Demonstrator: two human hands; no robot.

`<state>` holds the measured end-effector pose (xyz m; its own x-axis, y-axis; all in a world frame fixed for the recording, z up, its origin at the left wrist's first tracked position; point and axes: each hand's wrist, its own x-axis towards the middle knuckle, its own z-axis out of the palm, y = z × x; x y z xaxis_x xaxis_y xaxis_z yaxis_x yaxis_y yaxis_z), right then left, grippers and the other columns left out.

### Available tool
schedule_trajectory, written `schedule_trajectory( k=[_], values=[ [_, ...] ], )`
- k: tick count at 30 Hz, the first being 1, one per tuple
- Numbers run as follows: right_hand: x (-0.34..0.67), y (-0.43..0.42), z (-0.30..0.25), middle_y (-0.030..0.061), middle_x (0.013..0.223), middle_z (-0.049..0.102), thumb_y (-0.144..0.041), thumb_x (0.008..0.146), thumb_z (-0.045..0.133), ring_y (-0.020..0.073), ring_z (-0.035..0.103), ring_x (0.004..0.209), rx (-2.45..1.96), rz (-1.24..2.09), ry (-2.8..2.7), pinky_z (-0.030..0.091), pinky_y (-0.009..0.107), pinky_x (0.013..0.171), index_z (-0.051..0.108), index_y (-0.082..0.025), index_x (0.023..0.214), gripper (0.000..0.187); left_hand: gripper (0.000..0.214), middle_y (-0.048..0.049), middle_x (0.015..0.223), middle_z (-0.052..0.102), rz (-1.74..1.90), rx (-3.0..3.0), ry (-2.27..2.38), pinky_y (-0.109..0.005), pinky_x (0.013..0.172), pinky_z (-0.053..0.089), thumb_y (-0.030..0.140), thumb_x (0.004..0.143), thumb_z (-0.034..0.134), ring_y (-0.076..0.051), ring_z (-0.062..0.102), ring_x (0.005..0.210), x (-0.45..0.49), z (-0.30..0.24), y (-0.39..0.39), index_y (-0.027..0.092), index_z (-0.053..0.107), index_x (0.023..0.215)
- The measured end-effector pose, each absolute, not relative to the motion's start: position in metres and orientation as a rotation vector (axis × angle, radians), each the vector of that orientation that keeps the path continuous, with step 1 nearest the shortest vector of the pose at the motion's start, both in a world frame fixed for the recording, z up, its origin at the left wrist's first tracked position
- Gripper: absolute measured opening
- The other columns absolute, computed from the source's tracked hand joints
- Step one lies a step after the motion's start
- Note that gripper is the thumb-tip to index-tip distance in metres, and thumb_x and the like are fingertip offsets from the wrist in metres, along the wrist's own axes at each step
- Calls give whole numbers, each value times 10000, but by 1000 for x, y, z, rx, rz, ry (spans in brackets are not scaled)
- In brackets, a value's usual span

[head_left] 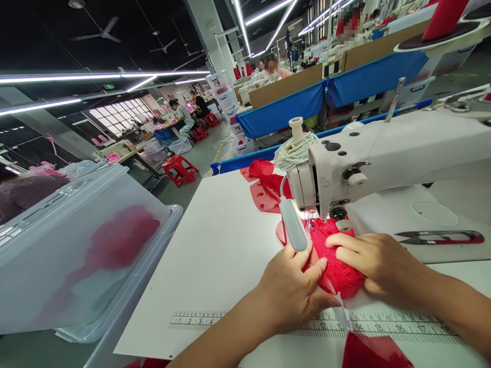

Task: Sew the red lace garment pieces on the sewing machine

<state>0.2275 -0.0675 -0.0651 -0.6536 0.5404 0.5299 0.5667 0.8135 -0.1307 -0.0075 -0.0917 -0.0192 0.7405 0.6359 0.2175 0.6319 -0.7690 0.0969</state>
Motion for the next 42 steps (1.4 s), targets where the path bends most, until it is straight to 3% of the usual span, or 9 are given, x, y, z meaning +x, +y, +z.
schedule_trajectory(
  k=[2, 6, 9, 17, 24, 35, 42],
  values=[
    [228, -68, -69, 58, 1069, 714, -18, 519, 472, 173, 515, 628, -836, -58, -2432, 278, 336, 591, 599, -203, 924, 463, 1032, -215, 1029, 689, 372, 2918, 1064, -382, 642, 494, 677, 950, -120, -253, 548, 731, -8, -21, -92, 131, 731, 1156],
    [228, -68, -71, 0, 727, 653, -16, 516, 491, 177, 465, 525, -925, -62, -2461, 192, 353, 544, 583, -218, 845, 397, 1049, -207, 1054, 688, 334, 2909, 1068, -387, 627, 496, 699, 931, -137, -255, 559, 722, -10, -22, -92, 146, 704, 1227],
    [228, -69, -69, 0, 690, 620, -20, 526, 493, 180, 460, 516, -918, -62, -2476, 171, 361, 539, 570, -218, 808, 353, 1056, -210, 1064, 686, 325, 2916, 1073, -383, 617, 486, 706, 926, -141, -253, 554, 715, -10, -21, -92, 147, 711, 1208],
    [232, -66, -73, 29, 853, 731, 0, 530, 478, 180, 512, 545, -865, -70, -2472, 231, 341, 546, 629, -208, 958, 499, 1043, -208, 1055, 681, 359, 2920, 1085, -362, 605, 461, 678, 943, -141, -248, 534, 721, -7, -20, -92, 139, 733, 1126],
    [231, -62, -66, 30, 887, 758, -13, 531, 455, 168, 505, 504, -870, -128, -2483, 243, 350, 510, 569, -214, 773, 335, 1055, -205, 1043, 691, 434, 2923, 1085, -378, 622, 497, 669, 950, -147, -246, 532, 716, -4, -21, -86, 120, 746, 1063],
    [232, -56, -57, 58, 1089, 783, 13, 577, 427, 183, 671, 605, -845, -215, -2485, 398, 329, 467, 672, -179, 894, 444, 1004, -203, 996, 692, 428, 2964, 1136, -402, 668, 540, 666, 973, -99, -286, 609, 840, -6, -29, -81, 111, 707, 1199],
    [231, -55, -61, 21, 1053, 784, 40, 603, 437, 147, 624, 549, -903, -238, -2452, 315, 315, 448, 616, -207, 807, 367, 991, -218, 1026, 690, 428, 2995, 1188, -399, 665, 553, 714, 968, -44, -288, 643, 840, -5, -36, -82, 89, 652, 1293]
  ],
)
